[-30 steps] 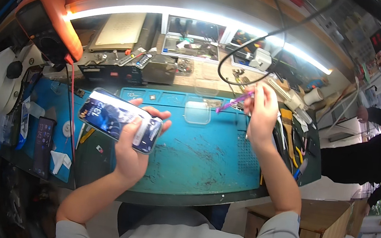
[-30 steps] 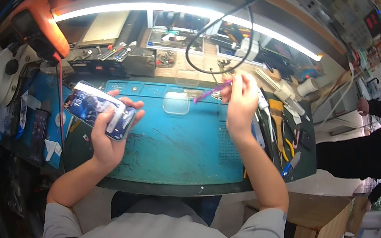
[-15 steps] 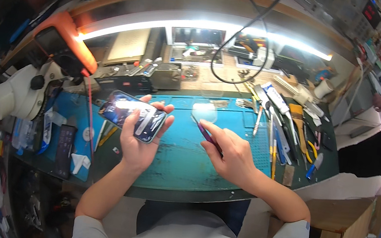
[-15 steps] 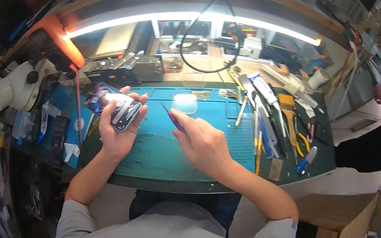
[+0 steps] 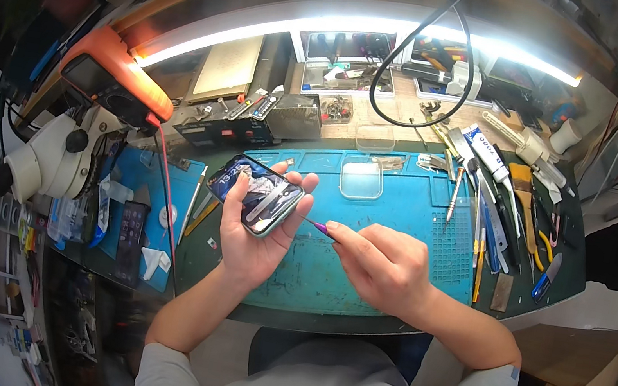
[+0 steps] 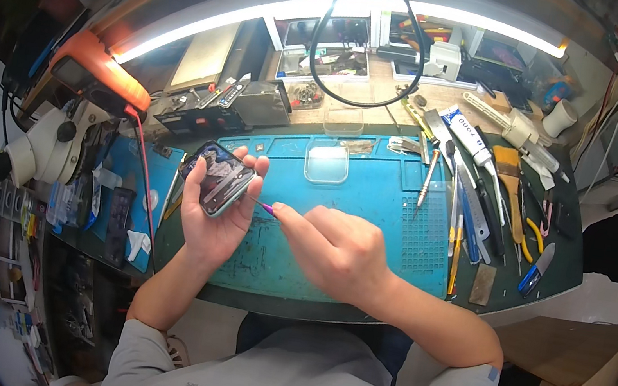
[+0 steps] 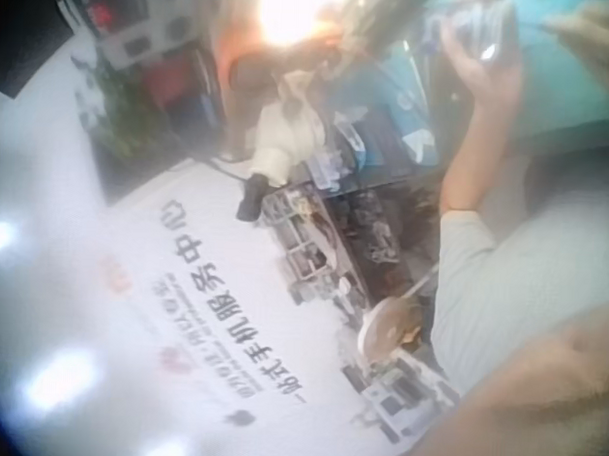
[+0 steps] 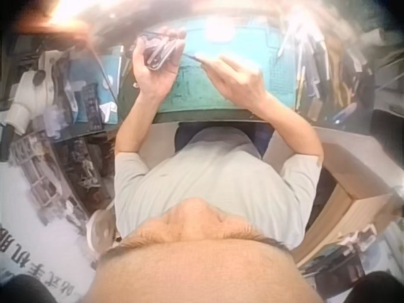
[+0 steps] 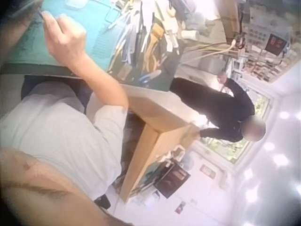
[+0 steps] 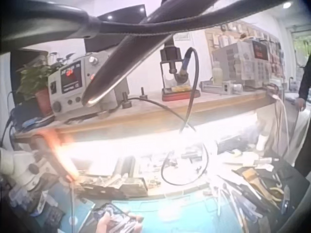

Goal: The person uses a small screwdriver to remove screws from the bottom edge of a smartphone, then uses a plastic pry tool to separate the screen from the frame. The person continues to pry around the edges and then peels off a protective film from the back of the device.

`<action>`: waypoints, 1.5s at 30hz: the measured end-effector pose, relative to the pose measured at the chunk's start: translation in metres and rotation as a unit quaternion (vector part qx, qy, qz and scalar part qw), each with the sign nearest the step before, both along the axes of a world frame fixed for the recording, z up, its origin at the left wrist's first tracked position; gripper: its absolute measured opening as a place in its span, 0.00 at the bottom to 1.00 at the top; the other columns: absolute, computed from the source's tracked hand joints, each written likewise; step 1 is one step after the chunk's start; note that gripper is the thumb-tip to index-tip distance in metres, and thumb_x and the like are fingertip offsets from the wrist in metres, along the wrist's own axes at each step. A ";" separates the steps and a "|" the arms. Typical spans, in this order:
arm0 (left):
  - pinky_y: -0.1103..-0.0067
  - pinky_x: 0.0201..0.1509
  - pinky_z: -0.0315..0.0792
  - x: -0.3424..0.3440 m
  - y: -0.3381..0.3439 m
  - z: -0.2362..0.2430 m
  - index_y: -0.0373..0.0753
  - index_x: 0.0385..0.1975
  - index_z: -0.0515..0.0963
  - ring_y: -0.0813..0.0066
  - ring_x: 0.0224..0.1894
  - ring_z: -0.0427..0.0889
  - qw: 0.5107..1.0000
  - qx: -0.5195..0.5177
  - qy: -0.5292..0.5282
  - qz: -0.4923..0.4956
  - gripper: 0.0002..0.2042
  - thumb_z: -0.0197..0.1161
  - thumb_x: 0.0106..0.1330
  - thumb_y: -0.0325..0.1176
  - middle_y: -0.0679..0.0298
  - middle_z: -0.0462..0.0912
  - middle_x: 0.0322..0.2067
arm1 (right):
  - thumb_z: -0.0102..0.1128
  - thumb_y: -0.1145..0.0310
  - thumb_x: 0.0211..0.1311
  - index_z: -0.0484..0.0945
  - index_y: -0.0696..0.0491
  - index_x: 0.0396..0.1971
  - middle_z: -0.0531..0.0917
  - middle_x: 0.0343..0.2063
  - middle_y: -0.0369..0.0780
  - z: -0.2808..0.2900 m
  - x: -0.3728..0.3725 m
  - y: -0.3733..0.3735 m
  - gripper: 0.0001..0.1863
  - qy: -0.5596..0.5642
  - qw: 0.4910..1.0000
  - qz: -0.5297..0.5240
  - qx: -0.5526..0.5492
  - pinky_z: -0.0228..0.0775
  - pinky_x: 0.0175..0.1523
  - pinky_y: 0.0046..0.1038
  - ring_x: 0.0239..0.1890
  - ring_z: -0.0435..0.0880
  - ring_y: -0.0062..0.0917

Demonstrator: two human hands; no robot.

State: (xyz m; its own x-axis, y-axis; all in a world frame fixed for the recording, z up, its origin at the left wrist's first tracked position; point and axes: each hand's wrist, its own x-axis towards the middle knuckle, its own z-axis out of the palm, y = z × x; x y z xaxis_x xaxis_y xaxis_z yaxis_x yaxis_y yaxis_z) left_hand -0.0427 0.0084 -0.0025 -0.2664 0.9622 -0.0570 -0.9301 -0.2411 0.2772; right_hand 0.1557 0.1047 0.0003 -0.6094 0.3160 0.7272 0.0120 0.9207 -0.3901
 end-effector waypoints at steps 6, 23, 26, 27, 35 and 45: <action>0.60 0.69 0.77 0.000 -0.001 -0.001 0.31 0.61 0.65 0.49 0.71 0.68 0.999 0.003 -0.037 -0.016 0.24 0.49 0.79 0.47 0.50 0.73 0.55 | 0.73 0.79 0.53 0.85 0.51 0.50 0.78 0.20 0.35 -0.004 -0.004 0.002 0.22 0.005 1.000 0.008 -0.009 0.66 0.20 0.28 0.17 0.76 0.24; 0.63 0.68 0.78 -0.002 -0.001 0.000 0.31 0.58 0.70 0.51 0.70 0.69 0.999 -0.025 -0.027 -0.014 0.24 0.49 0.79 0.48 0.50 0.75 0.55 | 0.73 0.78 0.55 0.83 0.51 0.52 0.78 0.21 0.35 -0.007 -0.004 0.003 0.22 -0.011 1.000 0.017 -0.018 0.68 0.22 0.28 0.19 0.77 0.25; 0.63 0.68 0.79 -0.002 -0.001 0.001 0.31 0.58 0.69 0.51 0.70 0.69 0.999 -0.037 -0.029 -0.009 0.23 0.49 0.79 0.47 0.50 0.75 0.55 | 0.72 0.77 0.56 0.83 0.51 0.51 0.77 0.21 0.35 -0.005 -0.005 0.003 0.21 -0.014 1.000 0.017 -0.022 0.68 0.22 0.29 0.19 0.77 0.25; 0.63 0.68 0.79 -0.002 -0.001 0.001 0.31 0.58 0.69 0.51 0.70 0.69 0.999 -0.033 -0.028 -0.010 0.23 0.49 0.79 0.47 0.50 0.75 0.55 | 0.72 0.77 0.57 0.83 0.51 0.51 0.77 0.21 0.35 -0.005 -0.005 0.003 0.21 -0.015 1.000 0.016 -0.020 0.68 0.22 0.29 0.19 0.77 0.25; 0.62 0.68 0.78 0.001 -0.001 0.002 0.33 0.60 0.67 0.51 0.70 0.70 0.998 -0.027 0.055 0.021 0.22 0.49 0.79 0.45 0.50 0.75 0.55 | 0.72 0.77 0.57 0.84 0.52 0.50 0.79 0.21 0.36 -0.004 -0.005 0.001 0.19 -0.010 1.000 0.011 -0.027 0.69 0.22 0.28 0.19 0.77 0.25; 0.59 0.68 0.74 0.012 -0.004 0.001 0.42 0.65 0.60 0.51 0.67 0.72 0.962 -0.049 0.249 0.098 0.21 0.45 0.75 0.41 0.55 0.75 0.54 | 0.68 0.74 0.60 0.84 0.54 0.44 0.76 0.21 0.36 0.003 -0.005 -0.006 0.12 -0.014 0.993 0.012 -0.120 0.73 0.25 0.30 0.21 0.80 0.30</action>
